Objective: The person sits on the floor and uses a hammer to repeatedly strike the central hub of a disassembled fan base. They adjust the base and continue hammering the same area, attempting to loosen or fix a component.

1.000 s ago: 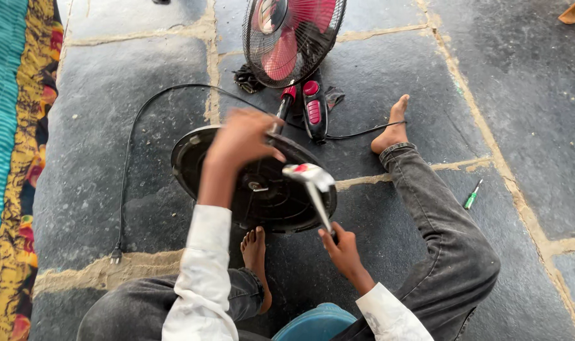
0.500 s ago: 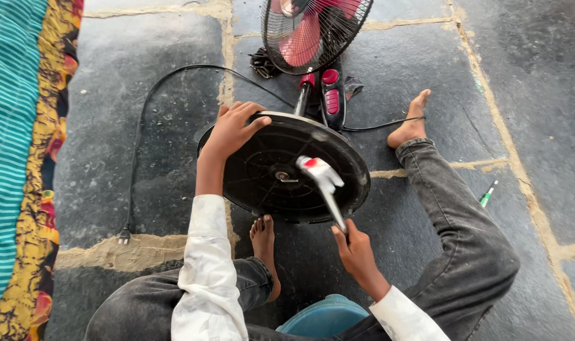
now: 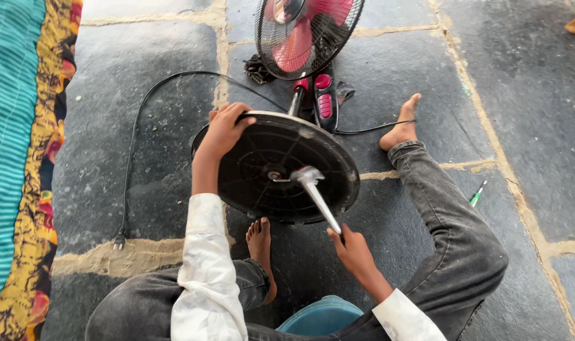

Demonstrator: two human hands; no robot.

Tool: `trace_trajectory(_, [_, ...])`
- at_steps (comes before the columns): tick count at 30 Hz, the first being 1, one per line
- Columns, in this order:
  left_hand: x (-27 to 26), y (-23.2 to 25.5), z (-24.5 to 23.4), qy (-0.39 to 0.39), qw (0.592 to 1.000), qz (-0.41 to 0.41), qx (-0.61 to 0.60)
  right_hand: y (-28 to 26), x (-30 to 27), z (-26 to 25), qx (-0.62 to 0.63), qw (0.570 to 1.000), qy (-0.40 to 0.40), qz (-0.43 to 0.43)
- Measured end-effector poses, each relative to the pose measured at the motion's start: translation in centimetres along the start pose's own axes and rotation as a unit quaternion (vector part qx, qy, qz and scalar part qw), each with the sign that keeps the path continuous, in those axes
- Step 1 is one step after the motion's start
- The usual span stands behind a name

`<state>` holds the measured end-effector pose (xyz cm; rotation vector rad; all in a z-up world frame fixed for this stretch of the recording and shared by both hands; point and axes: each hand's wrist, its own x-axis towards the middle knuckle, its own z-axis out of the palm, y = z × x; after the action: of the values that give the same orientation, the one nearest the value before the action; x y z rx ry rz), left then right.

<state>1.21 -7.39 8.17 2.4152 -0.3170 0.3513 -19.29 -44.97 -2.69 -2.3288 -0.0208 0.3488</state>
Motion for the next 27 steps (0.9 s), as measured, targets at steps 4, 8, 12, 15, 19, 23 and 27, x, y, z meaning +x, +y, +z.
trace_trajectory(4, [0.7,-0.2,-0.8,-0.007,0.999,-0.033,-0.020,-0.7,0.3,0.1,-0.068,0.996,-0.042,0.050])
trace_trajectory(8, [0.1,-0.2,-0.5,-0.019,0.999,-0.033,-0.018,-1.2,-1.4,0.1,0.010,0.998,0.031,-0.048])
trace_trajectory(12, [0.6,0.3,-0.4,-0.022,0.999,-0.025,-0.010,-2.0,0.7,-0.1,0.112,0.988,0.054,-0.087])
trace_trajectory(15, [0.1,0.7,0.3,-0.033,0.998,-0.045,-0.003,-1.3,1.0,-0.3,-0.043,0.999,-0.014,-0.010])
trace_trajectory(19, [0.8,1.0,0.7,0.020,1.000,0.017,0.002,-0.2,-0.1,-0.8,0.038,0.999,0.021,-0.015])
trace_trajectory(23, [0.4,0.1,0.9,-0.007,1.000,-0.005,0.000,0.3,-0.7,-1.1,0.080,0.989,0.097,-0.082])
trace_trajectory(27, [0.8,0.0,0.4,0.001,1.000,-0.009,-0.006,-0.7,1.1,-1.2,0.125,0.969,0.129,-0.170])
